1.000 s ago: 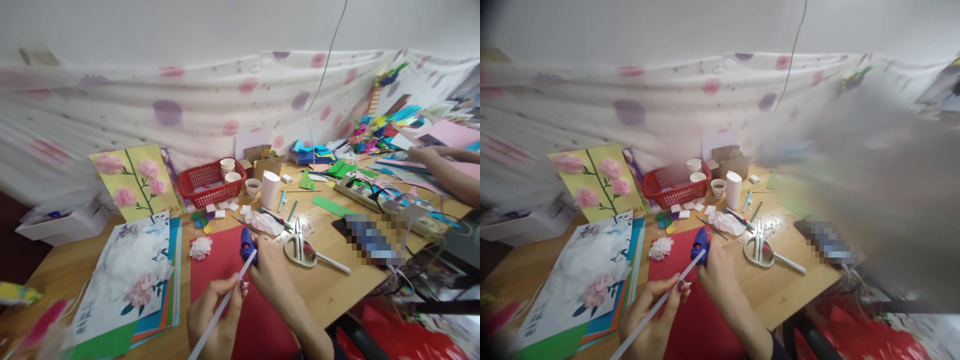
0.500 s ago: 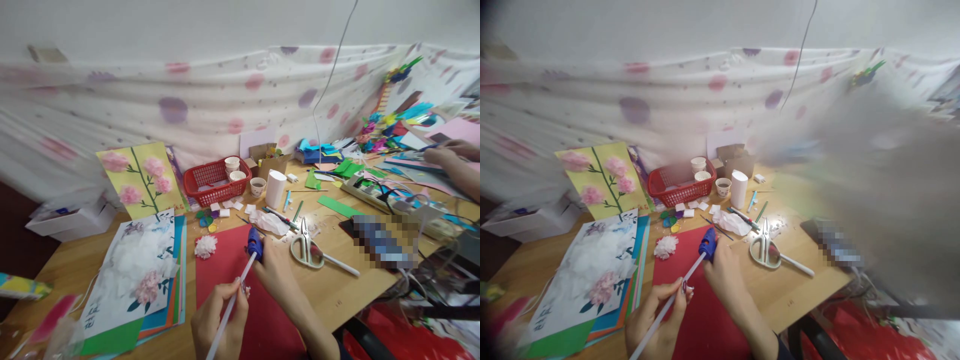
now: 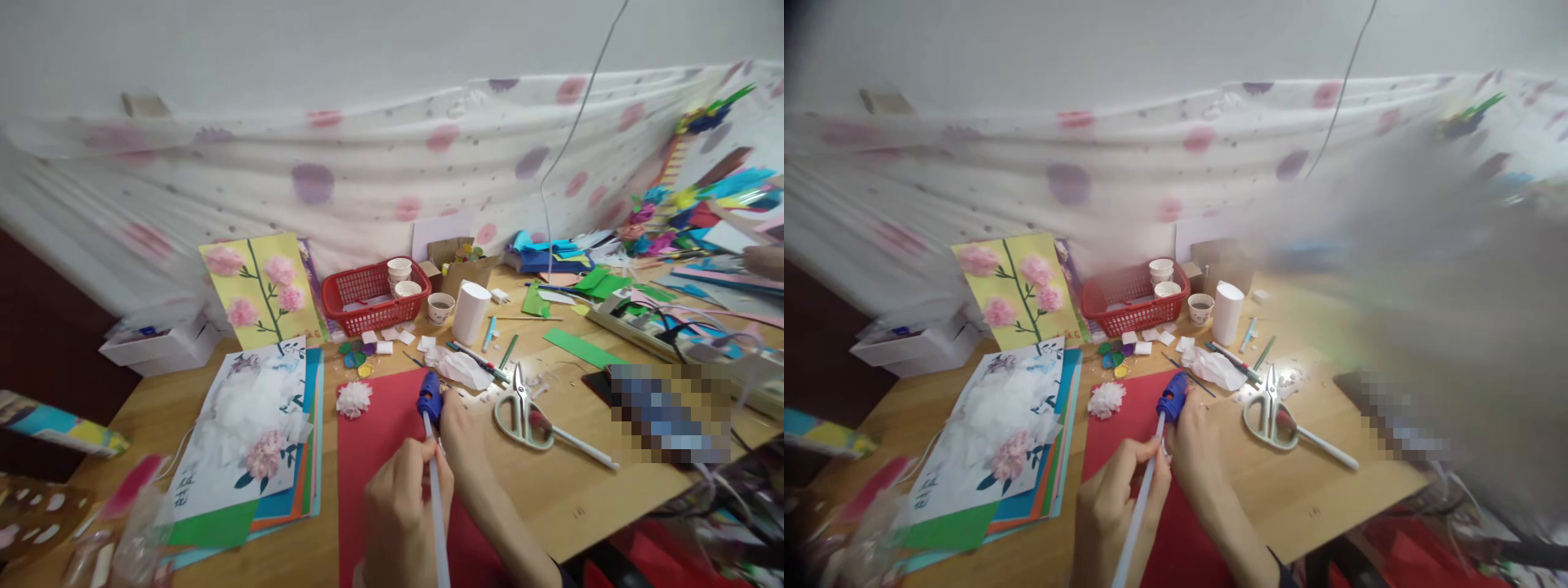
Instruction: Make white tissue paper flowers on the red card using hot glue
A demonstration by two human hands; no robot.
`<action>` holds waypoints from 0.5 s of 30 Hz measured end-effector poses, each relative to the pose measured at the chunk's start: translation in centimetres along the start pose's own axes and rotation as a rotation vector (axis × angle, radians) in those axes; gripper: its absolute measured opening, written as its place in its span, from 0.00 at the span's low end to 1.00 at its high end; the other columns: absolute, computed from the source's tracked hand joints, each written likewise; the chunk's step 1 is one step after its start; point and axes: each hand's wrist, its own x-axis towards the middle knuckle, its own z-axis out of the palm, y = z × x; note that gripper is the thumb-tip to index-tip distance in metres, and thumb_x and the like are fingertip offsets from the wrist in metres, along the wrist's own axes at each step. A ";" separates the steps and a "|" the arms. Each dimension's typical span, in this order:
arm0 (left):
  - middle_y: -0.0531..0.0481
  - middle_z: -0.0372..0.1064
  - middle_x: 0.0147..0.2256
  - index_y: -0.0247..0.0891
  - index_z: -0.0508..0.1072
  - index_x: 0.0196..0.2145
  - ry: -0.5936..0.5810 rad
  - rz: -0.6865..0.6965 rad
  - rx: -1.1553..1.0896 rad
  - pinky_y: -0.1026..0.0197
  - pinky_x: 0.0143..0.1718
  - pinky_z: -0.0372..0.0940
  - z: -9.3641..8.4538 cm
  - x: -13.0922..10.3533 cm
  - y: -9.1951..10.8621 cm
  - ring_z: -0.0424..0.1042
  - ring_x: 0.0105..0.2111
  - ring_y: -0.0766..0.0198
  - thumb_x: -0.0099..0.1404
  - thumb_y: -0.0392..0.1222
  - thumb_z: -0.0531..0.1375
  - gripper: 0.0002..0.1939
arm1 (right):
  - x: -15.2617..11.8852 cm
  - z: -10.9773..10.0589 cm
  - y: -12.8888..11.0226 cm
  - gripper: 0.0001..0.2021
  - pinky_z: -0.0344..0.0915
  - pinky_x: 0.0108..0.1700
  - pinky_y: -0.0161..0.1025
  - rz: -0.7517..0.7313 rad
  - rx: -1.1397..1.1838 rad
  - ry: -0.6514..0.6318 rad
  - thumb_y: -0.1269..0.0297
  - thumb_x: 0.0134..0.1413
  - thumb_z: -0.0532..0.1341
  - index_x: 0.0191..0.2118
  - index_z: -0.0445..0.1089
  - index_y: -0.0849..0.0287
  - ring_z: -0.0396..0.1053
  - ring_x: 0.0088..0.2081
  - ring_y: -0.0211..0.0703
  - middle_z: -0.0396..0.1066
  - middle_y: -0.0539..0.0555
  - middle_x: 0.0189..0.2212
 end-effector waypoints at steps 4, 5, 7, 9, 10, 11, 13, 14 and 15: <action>0.49 0.75 0.26 0.41 0.72 0.33 -0.021 -0.067 -0.070 0.66 0.28 0.71 0.4 -0.2 -0.1 0.76 0.24 0.64 0.68 0.39 0.56 0.07 | 0.2 -0.3 -0.3 0.08 0.55 0.32 0.36 -0.015 0.016 0.025 0.73 0.49 0.53 0.37 0.56 0.56 0.67 0.33 0.47 0.67 0.54 0.30; 0.48 0.76 0.27 0.41 0.72 0.33 -0.031 -0.097 -0.109 0.65 0.29 0.71 0.4 -0.3 -0.3 0.76 0.25 0.64 0.67 0.40 0.56 0.07 | 0.2 -0.4 -0.3 0.08 0.56 0.32 0.37 -0.015 0.021 0.021 0.73 0.50 0.52 0.37 0.56 0.56 0.67 0.33 0.48 0.67 0.55 0.31; 0.48 0.78 0.28 0.40 0.73 0.34 -0.038 -0.181 -0.178 0.66 0.30 0.73 0.4 -0.6 -0.8 0.78 0.26 0.63 0.67 0.42 0.57 0.07 | 0.3 -0.5 -0.4 0.07 0.56 0.32 0.37 -0.002 0.029 0.016 0.73 0.50 0.51 0.37 0.56 0.57 0.67 0.33 0.48 0.67 0.56 0.32; 0.48 0.78 0.28 0.40 0.73 0.33 -0.027 -0.282 -0.220 0.65 0.30 0.73 0.3 -0.7 -1.1 0.79 0.27 0.62 0.67 0.44 0.57 0.08 | 0.1 -0.4 -0.6 0.08 0.56 0.32 0.38 0.016 0.030 0.013 0.74 0.50 0.50 0.38 0.56 0.58 0.66 0.32 0.48 0.66 0.56 0.31; 0.48 0.79 0.28 0.40 0.73 0.33 -0.022 -0.320 -0.236 0.66 0.30 0.73 0.2 -0.7 -1.2 0.79 0.27 0.62 0.67 0.45 0.57 0.08 | 0.0 -0.3 -0.7 0.09 0.56 0.32 0.39 0.010 0.039 0.007 0.75 0.49 0.50 0.38 0.56 0.58 0.66 0.32 0.48 0.66 0.56 0.31; 0.49 0.79 0.28 0.40 0.73 0.33 -0.022 -0.340 -0.253 0.66 0.30 0.73 0.2 -0.8 -1.3 0.79 0.27 0.62 0.67 0.46 0.58 0.09 | -0.1 -0.2 -0.7 0.11 0.57 0.33 0.39 -0.009 0.056 -0.001 0.74 0.48 0.51 0.39 0.56 0.58 0.66 0.33 0.49 0.66 0.57 0.32; 0.49 0.79 0.29 0.40 0.73 0.33 -0.017 -0.328 -0.278 0.66 0.30 0.74 0.3 -0.8 -1.3 0.79 0.28 0.62 0.67 0.47 0.58 0.09 | -0.4 0.1 -0.5 0.13 0.59 0.34 0.40 -0.062 0.094 -0.017 0.74 0.44 0.52 0.39 0.55 0.58 0.66 0.33 0.49 0.66 0.56 0.32; 0.48 0.79 0.29 0.40 0.74 0.34 -0.008 -0.310 -0.281 0.66 0.30 0.74 0.4 -0.8 -1.3 0.79 0.28 0.62 0.66 0.46 0.59 0.08 | -0.5 0.3 -0.4 0.13 0.59 0.34 0.40 -0.084 0.117 -0.013 0.73 0.42 0.53 0.38 0.55 0.57 0.66 0.33 0.48 0.66 0.56 0.32; 0.48 0.79 0.30 0.40 0.74 0.34 0.002 -0.291 -0.283 0.66 0.31 0.74 0.4 -0.8 -1.3 0.80 0.28 0.62 0.67 0.45 0.59 0.08 | -0.6 0.4 -0.3 0.13 0.60 0.34 0.40 -0.094 0.142 -0.002 0.72 0.41 0.54 0.37 0.54 0.57 0.65 0.33 0.47 0.66 0.55 0.31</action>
